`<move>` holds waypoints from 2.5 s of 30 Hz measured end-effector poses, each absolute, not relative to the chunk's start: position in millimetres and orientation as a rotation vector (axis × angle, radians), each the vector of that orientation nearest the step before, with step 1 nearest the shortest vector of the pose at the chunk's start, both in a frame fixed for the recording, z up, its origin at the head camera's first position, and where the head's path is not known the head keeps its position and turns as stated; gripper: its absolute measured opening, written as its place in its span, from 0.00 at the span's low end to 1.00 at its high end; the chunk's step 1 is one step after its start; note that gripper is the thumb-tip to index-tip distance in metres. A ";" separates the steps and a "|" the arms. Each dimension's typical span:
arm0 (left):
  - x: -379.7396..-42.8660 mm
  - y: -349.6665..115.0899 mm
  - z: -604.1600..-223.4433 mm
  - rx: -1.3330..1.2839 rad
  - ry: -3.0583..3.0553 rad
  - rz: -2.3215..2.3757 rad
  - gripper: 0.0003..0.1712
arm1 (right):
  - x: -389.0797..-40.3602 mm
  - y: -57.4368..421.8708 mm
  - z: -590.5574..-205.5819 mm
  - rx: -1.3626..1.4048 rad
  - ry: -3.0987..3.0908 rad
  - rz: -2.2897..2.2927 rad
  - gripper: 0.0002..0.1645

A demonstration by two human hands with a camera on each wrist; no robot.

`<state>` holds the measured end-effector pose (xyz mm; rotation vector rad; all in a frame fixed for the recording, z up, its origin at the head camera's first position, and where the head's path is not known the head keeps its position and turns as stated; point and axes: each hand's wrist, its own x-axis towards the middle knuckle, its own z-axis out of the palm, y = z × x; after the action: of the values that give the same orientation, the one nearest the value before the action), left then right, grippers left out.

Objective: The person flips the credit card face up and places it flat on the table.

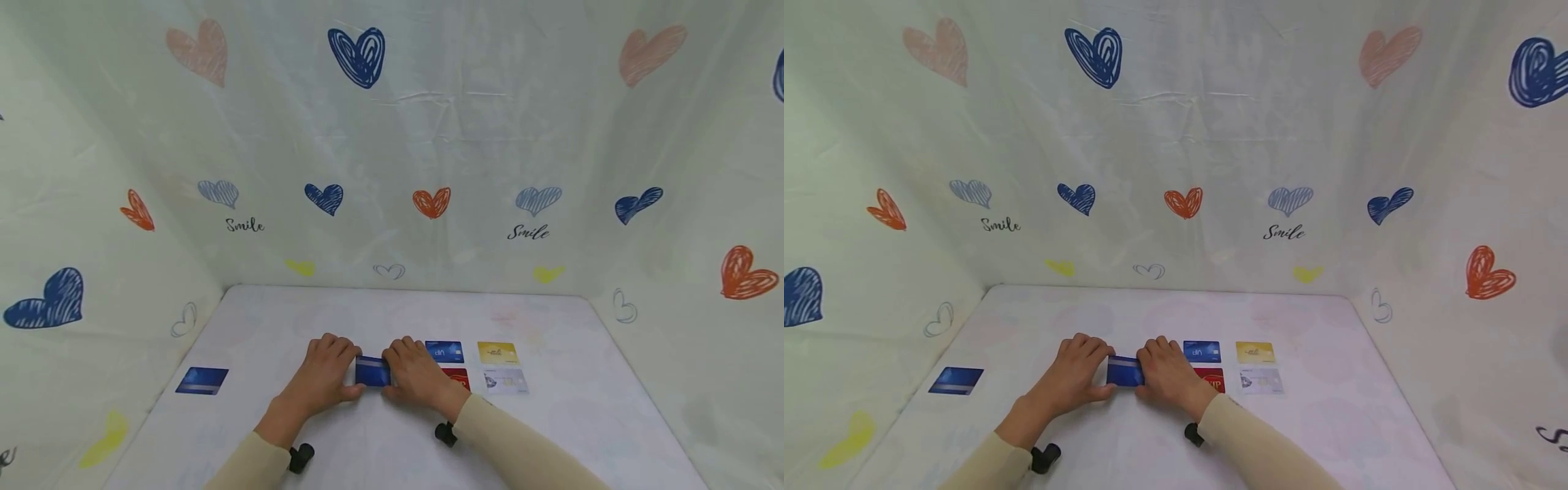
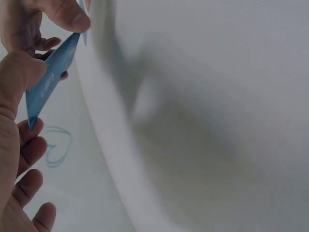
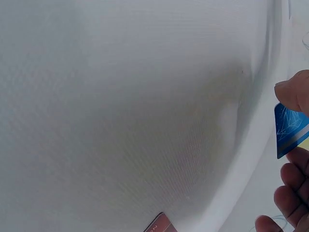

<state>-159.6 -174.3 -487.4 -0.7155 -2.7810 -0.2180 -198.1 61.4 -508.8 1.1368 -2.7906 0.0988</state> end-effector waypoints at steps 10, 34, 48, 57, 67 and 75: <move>-168.8 -161.2 -463.7 -0.786 -2.790 0.007 0.35 | -194.8 64.5 -507.0 1.044 -2.778 0.089 0.37; -167.0 -150.5 -462.4 -0.777 -2.817 -0.148 0.36 | -194.4 68.5 -513.2 1.014 -2.763 0.208 0.38; -172.2 -150.6 -467.5 -0.744 -2.843 -0.292 0.41 | -196.0 63.1 -512.3 1.035 -2.724 0.434 0.37; -170.3 -150.8 -477.8 -0.768 -2.846 -0.530 0.34 | -194.2 62.4 -514.9 1.072 -2.731 0.519 0.39; -167.0 -148.2 -477.9 -0.788 -2.813 -0.570 0.35 | -191.9 70.2 -513.0 1.112 -2.714 0.587 0.40; -168.6 -149.2 -481.6 -0.544 -2.952 -0.429 0.36 | -196.8 79.8 -512.9 1.105 -2.650 0.552 0.42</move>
<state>-168.6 -149.2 -481.6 -0.5439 -2.9516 -0.4295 -196.8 79.8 -512.9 1.1046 -2.6502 0.5520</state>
